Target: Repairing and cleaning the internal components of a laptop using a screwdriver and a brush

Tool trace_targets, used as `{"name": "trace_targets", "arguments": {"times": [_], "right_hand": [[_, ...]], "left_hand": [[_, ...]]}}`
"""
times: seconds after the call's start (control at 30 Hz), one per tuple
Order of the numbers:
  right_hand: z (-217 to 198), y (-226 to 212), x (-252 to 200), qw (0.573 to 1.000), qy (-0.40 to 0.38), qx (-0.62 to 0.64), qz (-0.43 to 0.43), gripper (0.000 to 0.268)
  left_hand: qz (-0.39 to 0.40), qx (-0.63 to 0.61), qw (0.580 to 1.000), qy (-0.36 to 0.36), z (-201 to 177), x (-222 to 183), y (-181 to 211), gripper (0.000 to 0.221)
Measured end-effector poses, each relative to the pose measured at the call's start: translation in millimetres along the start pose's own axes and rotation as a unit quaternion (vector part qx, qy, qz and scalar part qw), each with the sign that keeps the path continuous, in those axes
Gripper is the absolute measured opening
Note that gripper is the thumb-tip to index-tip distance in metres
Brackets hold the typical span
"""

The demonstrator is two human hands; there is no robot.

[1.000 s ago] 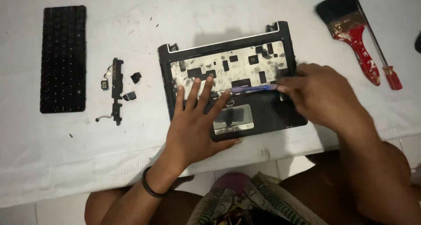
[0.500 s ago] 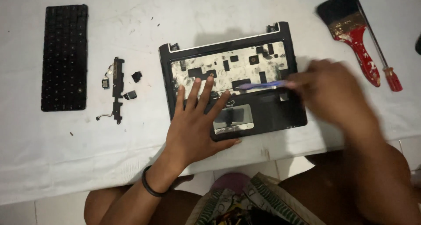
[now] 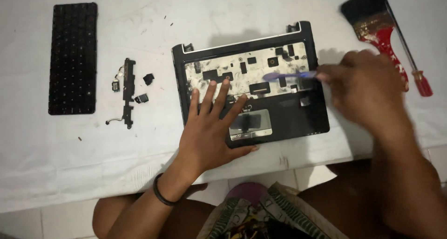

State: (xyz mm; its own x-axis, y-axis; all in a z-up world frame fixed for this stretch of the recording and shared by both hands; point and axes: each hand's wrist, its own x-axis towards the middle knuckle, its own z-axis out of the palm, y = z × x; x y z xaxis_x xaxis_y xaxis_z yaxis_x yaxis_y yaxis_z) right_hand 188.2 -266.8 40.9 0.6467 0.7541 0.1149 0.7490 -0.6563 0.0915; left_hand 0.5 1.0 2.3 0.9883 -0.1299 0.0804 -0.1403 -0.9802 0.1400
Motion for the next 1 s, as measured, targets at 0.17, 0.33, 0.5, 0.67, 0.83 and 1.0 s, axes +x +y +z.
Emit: {"name": "trace_targets", "arguments": {"times": [0.17,0.33,0.5,0.67,0.83,1.0], "right_hand": [[-30.3,-34.0,20.6,0.956,-0.179,0.167,0.160,0.041],[-5.5,-24.0,7.3,0.984,-0.106,0.117,0.086,0.027],[25.6,-26.0,2.1,0.991,0.082,-0.023,0.101,0.019],[-5.1,-31.7,16.8,0.948,-0.112,0.131,0.266,0.034],[-29.2,-22.2,14.1,0.951,-0.177,0.098,0.234,0.027],[-26.1,-21.9,11.8,0.975,-0.143,0.048,0.161,0.027]], "left_hand": [[0.001,0.026,1.000,-0.008,3.2,0.2,1.1,0.111],[0.005,0.016,1.000,0.002,1.3,0.0,0.3,0.108],[0.006,0.002,1.000,0.011,1.6,-0.2,0.0,0.110],[0.006,-0.009,1.000,0.015,1.5,-0.7,0.4,0.107],[0.008,0.003,1.000,0.012,1.3,-0.6,-0.7,0.109],[0.006,-0.005,1.000,0.019,0.9,0.4,0.1,0.107]]}}
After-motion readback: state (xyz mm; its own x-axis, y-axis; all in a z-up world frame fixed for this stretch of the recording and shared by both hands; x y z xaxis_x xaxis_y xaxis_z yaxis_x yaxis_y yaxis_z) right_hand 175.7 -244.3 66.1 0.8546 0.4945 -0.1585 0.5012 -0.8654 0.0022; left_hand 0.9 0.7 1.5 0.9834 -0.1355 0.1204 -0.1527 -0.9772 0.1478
